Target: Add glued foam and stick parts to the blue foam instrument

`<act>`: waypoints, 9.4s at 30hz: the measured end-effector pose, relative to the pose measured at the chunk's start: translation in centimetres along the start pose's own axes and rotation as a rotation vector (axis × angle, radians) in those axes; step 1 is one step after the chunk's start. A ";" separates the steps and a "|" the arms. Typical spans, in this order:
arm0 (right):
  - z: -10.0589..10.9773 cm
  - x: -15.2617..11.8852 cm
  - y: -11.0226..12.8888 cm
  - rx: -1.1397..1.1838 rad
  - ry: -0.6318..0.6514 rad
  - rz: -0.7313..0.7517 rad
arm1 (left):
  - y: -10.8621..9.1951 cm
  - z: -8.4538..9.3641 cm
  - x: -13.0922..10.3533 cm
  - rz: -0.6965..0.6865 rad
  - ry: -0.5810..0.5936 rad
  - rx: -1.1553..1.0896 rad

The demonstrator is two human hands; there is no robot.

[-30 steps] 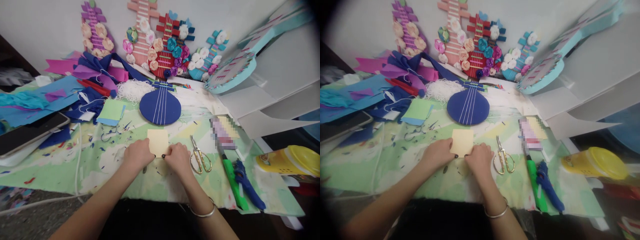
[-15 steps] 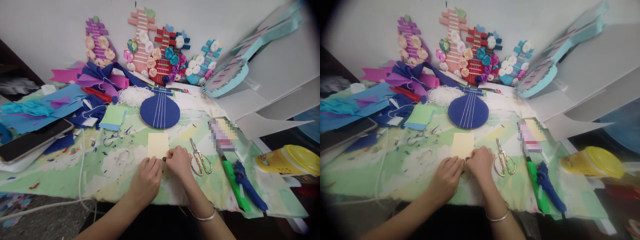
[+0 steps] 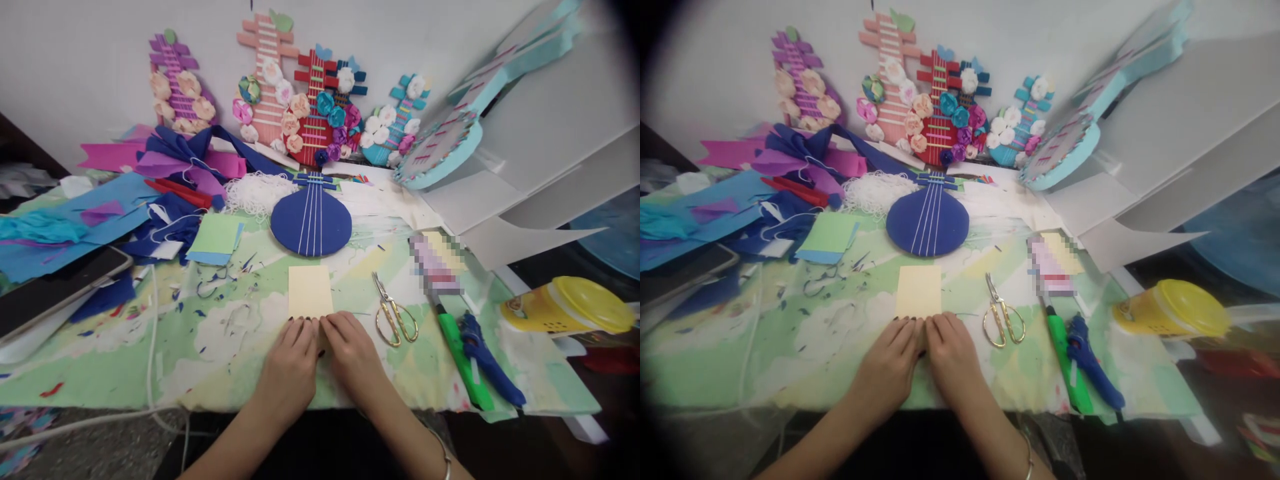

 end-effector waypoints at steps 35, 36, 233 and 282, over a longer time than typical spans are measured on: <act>-1.5 2.7 -2.2 -0.151 0.169 -0.082 | 3.7 2.3 3.3 -0.371 0.368 0.114; -1.5 2.7 -2.1 -0.159 0.156 -0.063 | 3.8 2.3 3.4 -0.358 0.355 0.102; 0.1 9.2 -2.1 -0.372 0.634 -0.614 | 4.6 2.2 3.5 -0.387 0.275 0.190; -1.8 4.4 -1.2 -0.366 0.180 0.130 | 8.1 1.5 2.1 -0.164 0.044 -0.212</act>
Point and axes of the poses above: each hand's wrist, its own x-axis towards the middle knuckle, its own z-axis out of the back of the hand, y = z × x, the point moved 2 cm from there along x, towards the middle knuckle, and after that the axes turned 9 degrees about -z, right-handed, at the moved point
